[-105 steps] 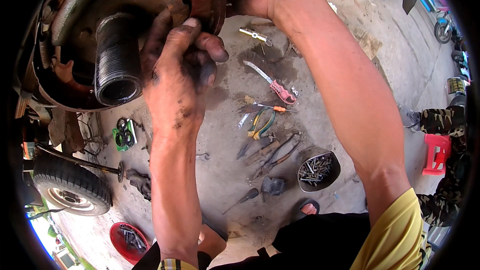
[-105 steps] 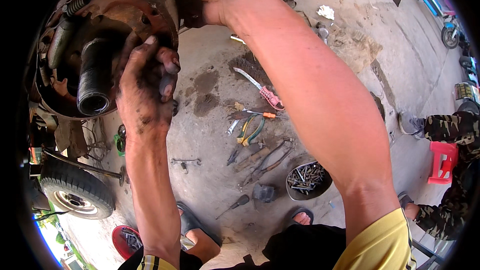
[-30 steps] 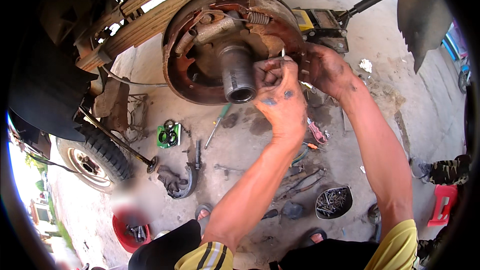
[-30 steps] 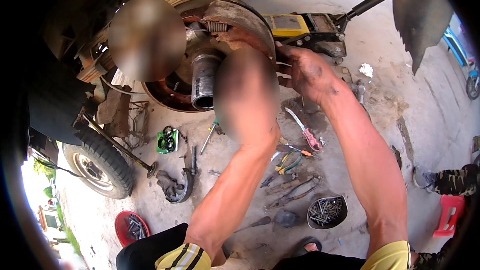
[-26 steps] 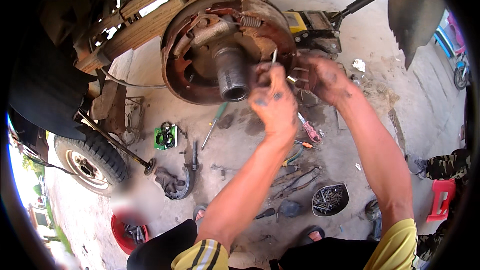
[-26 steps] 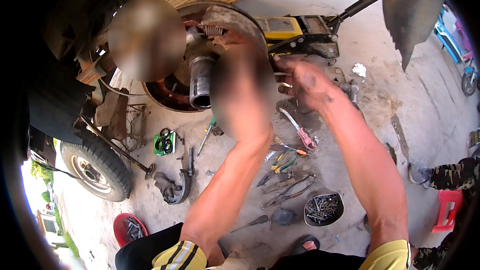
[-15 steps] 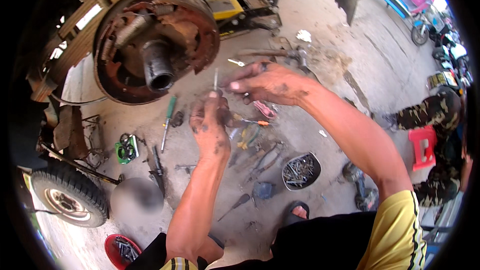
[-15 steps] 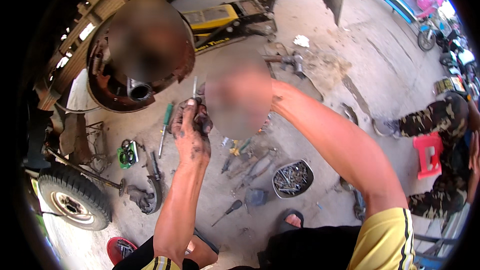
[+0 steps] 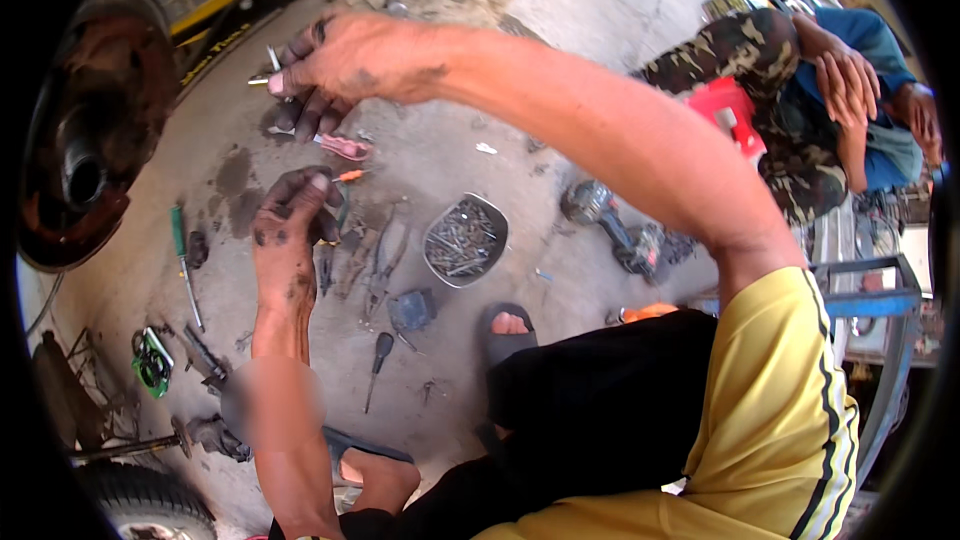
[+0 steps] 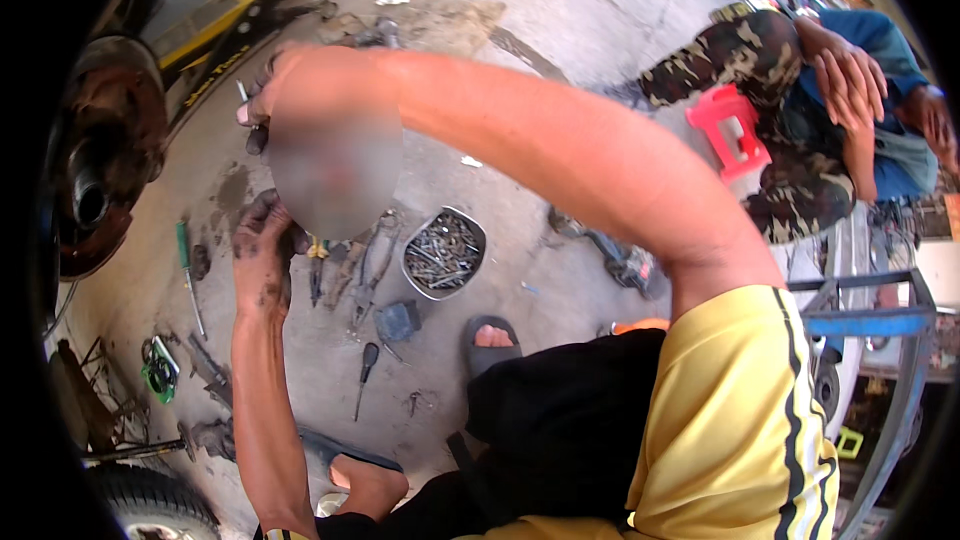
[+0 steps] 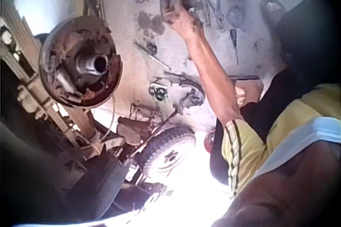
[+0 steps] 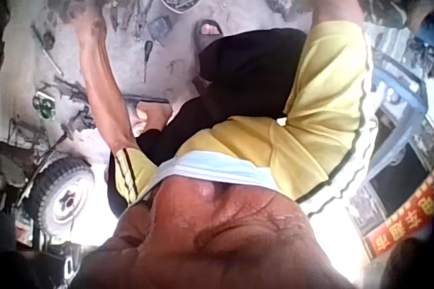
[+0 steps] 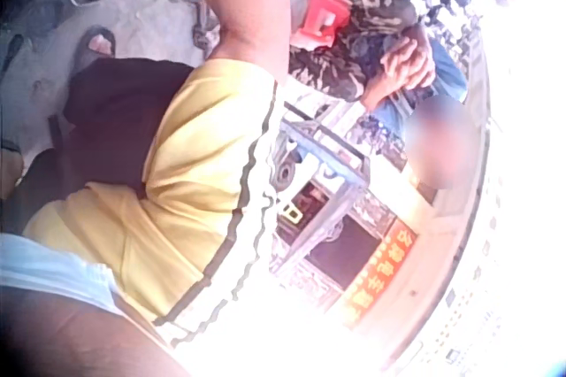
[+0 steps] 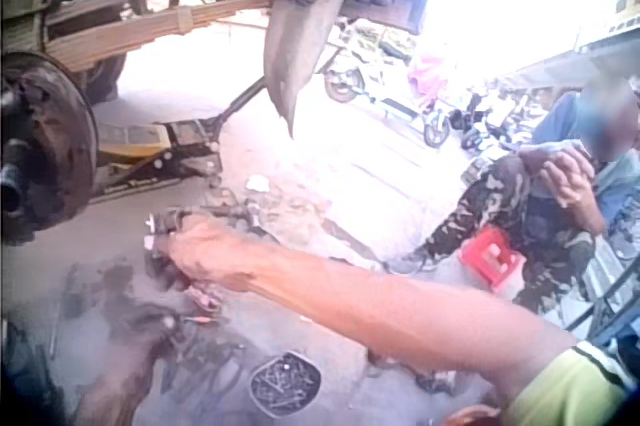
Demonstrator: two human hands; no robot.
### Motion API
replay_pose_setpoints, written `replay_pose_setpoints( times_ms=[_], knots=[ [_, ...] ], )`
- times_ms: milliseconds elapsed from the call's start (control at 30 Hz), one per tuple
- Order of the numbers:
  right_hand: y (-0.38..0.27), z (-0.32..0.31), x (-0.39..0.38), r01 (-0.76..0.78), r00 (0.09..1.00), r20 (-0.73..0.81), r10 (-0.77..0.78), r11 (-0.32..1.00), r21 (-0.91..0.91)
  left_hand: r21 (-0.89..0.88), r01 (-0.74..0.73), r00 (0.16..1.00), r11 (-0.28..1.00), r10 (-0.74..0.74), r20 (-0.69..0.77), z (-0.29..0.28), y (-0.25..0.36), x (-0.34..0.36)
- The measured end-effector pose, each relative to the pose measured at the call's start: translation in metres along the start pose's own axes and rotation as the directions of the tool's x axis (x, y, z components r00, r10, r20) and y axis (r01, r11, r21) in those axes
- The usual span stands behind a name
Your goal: The person works on the drum brake assembly of a vehicle by removing and replacing small metal components with their hands and a screwdriver.
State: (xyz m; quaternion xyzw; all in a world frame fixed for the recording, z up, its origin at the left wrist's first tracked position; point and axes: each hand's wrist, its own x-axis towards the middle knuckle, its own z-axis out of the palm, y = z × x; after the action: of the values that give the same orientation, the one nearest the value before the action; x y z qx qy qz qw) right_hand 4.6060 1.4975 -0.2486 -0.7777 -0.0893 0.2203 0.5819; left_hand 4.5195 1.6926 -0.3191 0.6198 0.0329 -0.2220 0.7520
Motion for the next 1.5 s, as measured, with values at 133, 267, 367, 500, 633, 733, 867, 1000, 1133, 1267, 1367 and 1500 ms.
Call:
replay_pose_setpoints(
  times_ms=[133,267,367,500,633,733,867,1000,1133,1267,1367,1500],
  knots=[
    [-0.025,-0.01,-0.075,-0.103,0.992,-0.092,0.09,0.984,-0.144,0.483,-0.233,0.954,0.844,0.103,0.281,0.006,-0.052,0.003],
    [0.015,-0.007,-0.139,-0.124,0.978,-0.179,0.111,0.991,-0.059,0.716,-0.512,0.849,0.475,0.151,0.507,0.02,-0.077,-0.006],
    [0.044,0.008,-0.169,-0.242,0.885,-0.348,0.309,0.944,0.223,0.704,-0.642,0.759,0.305,0.125,0.638,0.017,-0.084,-0.001],
    [0.101,0.037,-0.217,-0.09,0.71,-0.573,0.41,0.86,0.503,0.641,-0.725,0.688,0.251,0.212,0.694,0.028,-0.094,-0.001],
    [0.157,0.077,-0.25,-0.046,0.483,-0.68,0.551,0.792,0.609,0.586,-0.756,0.653,0.291,0.285,0.702,0.044,-0.09,-0.001],
    [0.182,0.11,-0.252,0.041,0.427,-0.691,0.583,0.751,0.659,0.573,-0.78,0.624,0.251,0.245,0.742,0.048,-0.098,0.0],
    [0.19,0.129,-0.248,-0.044,0.461,-0.686,0.563,0.787,0.615,0.636,-0.752,0.656,0.172,0.105,0.748,0.071,-0.111,-0.003],
    [0.186,0.123,-0.241,-0.067,0.473,-0.703,0.532,0.817,0.573,0.789,-0.601,0.799,0.128,0.078,0.596,0.087,-0.125,-0.003],
    [0.191,0.124,-0.242,-0.056,0.461,-0.719,0.52,0.826,0.561,0.735,-0.667,0.744,0.124,0.05,0.666,0.087,-0.132,0.006],
    [0.196,0.124,-0.244,-0.062,0.471,-0.707,0.528,0.819,0.57,0.721,-0.674,0.735,0.159,0.043,0.677,0.083,-0.132,0.011],
    [0.196,0.122,-0.243,-0.016,0.481,-0.695,0.534,0.798,0.602,0.729,-0.664,0.739,0.164,-0.003,0.674,0.08,-0.126,0.015],
    [0.205,0.123,-0.245,0.041,0.482,-0.683,0.549,0.764,0.644,0.722,-0.632,0.741,0.282,-0.052,0.669,0.072,-0.131,0.017]
  ],
)
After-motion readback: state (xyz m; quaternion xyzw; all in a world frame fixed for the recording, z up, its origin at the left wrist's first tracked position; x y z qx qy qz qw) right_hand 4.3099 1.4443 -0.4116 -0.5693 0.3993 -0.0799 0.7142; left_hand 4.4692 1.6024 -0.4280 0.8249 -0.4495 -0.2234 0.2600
